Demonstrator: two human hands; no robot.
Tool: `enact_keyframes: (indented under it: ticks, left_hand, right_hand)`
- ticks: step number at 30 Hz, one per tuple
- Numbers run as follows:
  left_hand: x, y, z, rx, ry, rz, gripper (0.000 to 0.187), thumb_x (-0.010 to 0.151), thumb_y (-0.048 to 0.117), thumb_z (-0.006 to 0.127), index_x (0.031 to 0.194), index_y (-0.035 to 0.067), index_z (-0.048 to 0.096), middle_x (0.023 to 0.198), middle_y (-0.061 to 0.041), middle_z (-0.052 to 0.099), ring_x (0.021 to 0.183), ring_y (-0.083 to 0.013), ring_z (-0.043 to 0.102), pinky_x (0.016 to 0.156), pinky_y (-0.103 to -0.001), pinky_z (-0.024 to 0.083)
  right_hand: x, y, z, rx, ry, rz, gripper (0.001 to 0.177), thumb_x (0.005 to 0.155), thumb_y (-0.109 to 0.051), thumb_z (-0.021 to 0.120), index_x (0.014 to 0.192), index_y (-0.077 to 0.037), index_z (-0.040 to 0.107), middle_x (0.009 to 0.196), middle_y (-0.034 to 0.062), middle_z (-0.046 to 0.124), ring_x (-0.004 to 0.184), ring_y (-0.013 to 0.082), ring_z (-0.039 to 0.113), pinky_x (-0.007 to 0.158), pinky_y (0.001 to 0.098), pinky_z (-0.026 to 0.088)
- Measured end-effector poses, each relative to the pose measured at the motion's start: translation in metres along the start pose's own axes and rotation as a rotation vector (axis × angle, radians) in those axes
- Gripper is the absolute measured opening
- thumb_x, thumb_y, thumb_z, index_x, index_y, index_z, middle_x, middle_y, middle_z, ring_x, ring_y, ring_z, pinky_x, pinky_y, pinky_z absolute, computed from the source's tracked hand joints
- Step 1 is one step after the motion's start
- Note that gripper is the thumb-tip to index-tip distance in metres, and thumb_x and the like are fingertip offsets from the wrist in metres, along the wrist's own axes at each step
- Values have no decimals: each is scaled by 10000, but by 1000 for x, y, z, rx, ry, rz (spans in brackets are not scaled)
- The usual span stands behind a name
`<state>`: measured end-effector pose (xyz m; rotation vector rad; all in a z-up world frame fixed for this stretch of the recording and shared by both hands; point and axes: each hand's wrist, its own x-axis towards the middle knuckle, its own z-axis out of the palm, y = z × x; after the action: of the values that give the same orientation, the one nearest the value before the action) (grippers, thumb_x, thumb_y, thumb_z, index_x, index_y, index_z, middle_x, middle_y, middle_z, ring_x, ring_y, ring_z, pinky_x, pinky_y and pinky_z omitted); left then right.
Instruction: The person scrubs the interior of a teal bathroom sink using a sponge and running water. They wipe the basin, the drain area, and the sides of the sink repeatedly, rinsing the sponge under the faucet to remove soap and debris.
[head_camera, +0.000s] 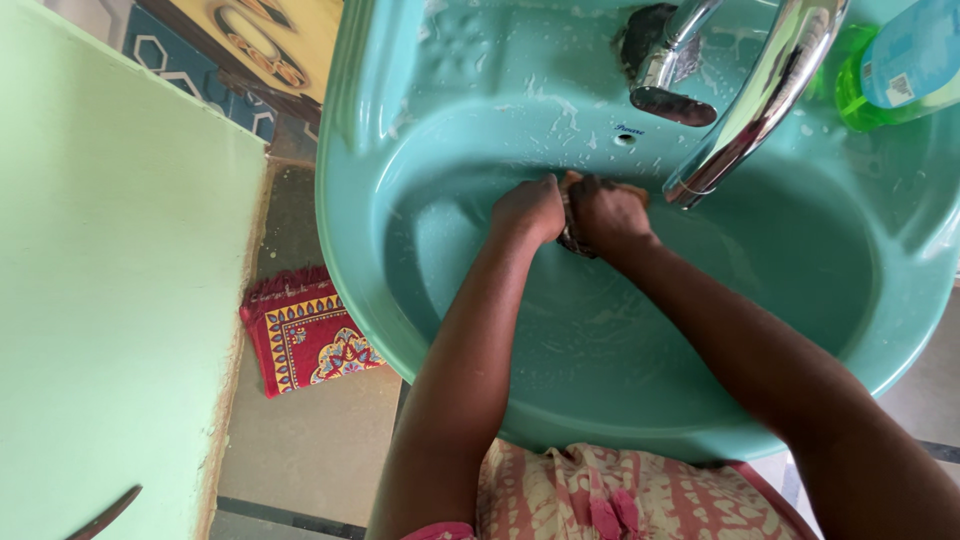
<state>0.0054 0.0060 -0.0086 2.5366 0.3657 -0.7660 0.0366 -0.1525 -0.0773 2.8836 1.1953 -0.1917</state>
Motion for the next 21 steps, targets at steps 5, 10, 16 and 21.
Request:
enact_keyframes:
  ticks: [5, 10, 16, 21]
  left_hand:
    - [-1, -2, -1, -17, 3, 5, 422, 937, 89, 535, 1358, 102, 560, 1365, -166, 642, 1246, -357, 628, 1014, -486, 530]
    - [-1, -7, -2, 11, 10, -18, 453, 940, 69, 534, 1392, 105, 545, 1377, -154, 637, 1247, -351, 627, 1004, -485, 539]
    - [1, -8, -1, 26, 37, 20, 464, 910, 33, 559, 1369, 95, 574, 1370, -156, 647, 1260, -345, 624, 1015, -468, 538]
    - [-4, -3, -6, 24, 1, 2, 409, 909, 43, 575, 1318, 55, 580, 1349, -181, 656, 1244, -355, 637, 1008, -473, 541]
  right_hand:
    - [0, -4, -2, 14, 91, -2, 261, 860, -163, 679, 1065, -5, 646, 1061, 181, 634, 939, 328, 714, 726, 423, 613]
    - [2, 5, -3, 8, 4, 128, 248, 859, -116, 676, 1073, 9, 657, 1104, 215, 680, 960, 348, 733, 765, 429, 618]
    - [-8, 15, -33, 5, -289, 221, 182, 836, -124, 763, 993, -34, 748, 1049, 204, 756, 977, 345, 754, 809, 441, 612]
    - [-20, 16, -50, 130, -671, 161, 254, 747, -179, 831, 955, -43, 777, 959, 173, 781, 915, 323, 769, 816, 445, 598]
